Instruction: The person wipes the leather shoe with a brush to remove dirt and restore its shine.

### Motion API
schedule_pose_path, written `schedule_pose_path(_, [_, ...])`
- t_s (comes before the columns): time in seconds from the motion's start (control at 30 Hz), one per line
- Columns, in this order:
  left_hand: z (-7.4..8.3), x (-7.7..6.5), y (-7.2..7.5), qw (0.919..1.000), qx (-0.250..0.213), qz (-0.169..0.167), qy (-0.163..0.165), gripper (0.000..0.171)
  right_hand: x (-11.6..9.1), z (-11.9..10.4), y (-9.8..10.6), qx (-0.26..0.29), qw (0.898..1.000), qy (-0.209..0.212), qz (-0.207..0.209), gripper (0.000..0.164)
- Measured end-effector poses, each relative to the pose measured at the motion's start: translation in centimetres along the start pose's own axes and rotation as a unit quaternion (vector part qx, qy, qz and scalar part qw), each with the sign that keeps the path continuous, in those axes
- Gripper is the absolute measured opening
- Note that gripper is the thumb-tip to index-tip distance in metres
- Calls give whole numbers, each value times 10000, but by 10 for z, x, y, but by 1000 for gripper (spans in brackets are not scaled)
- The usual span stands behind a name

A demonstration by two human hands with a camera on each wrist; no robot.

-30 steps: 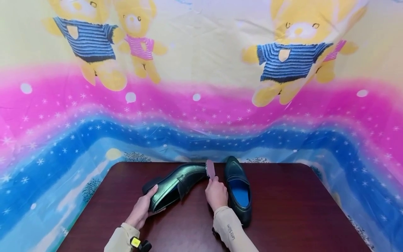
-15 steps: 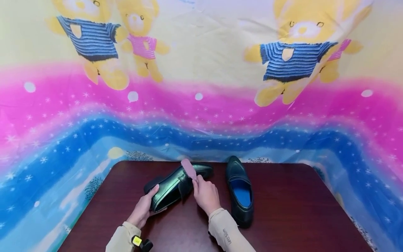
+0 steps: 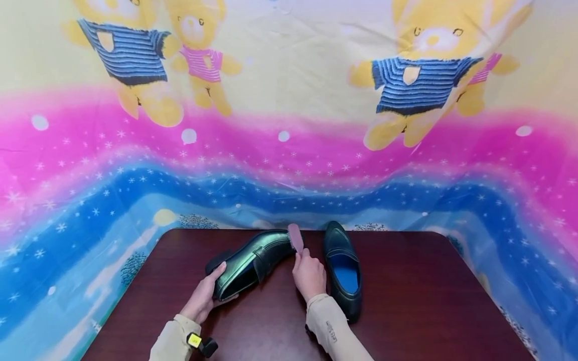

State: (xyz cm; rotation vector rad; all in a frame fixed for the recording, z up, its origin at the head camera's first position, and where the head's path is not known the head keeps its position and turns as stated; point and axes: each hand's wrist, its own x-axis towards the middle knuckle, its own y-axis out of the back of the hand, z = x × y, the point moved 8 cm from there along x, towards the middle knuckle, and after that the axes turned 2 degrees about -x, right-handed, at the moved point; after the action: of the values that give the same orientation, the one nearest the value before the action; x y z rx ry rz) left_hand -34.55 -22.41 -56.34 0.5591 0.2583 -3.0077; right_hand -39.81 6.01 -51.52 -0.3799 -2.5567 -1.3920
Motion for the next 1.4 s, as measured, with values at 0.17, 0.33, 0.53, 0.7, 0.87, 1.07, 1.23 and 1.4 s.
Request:
schedule_pose_path(0.17, [1,1,-2,10000,69,-38,-45,89,1,8,1,78,9994,-322,-61,23])
schedule_pose_path(0.33, [0,0,-1,10000,24,-18,-14,88,-3,-21,6,193,9976,658,22,22])
schedule_pose_path(0.53, [0,1,-2,10000,6,-40,-13,88,-15,-53,0,275,9869,1541,-378,20])
schedule_pose_path(0.7, [0,2,-2,9999,46,-87,36,90,-16,-55,-2,226,9866,1573,-383,19])
schedule_pose_path(0.87, [-2,3,-1,9999,43,-87,68,90,-11,-45,-3,155,9889,1433,-360,17])
schedule_pose_path(1.07, [-3,3,-1,9999,4,-127,72,90,-6,-25,-1,-12,9963,853,-105,18])
schedule_pose_path(1.23, [-2,2,0,10000,2,-60,26,93,-5,-13,3,43,9994,324,133,21])
schedule_pose_path(1.4, [1,0,-2,9999,82,-94,-87,91,-4,-8,5,15,9999,-9,129,23])
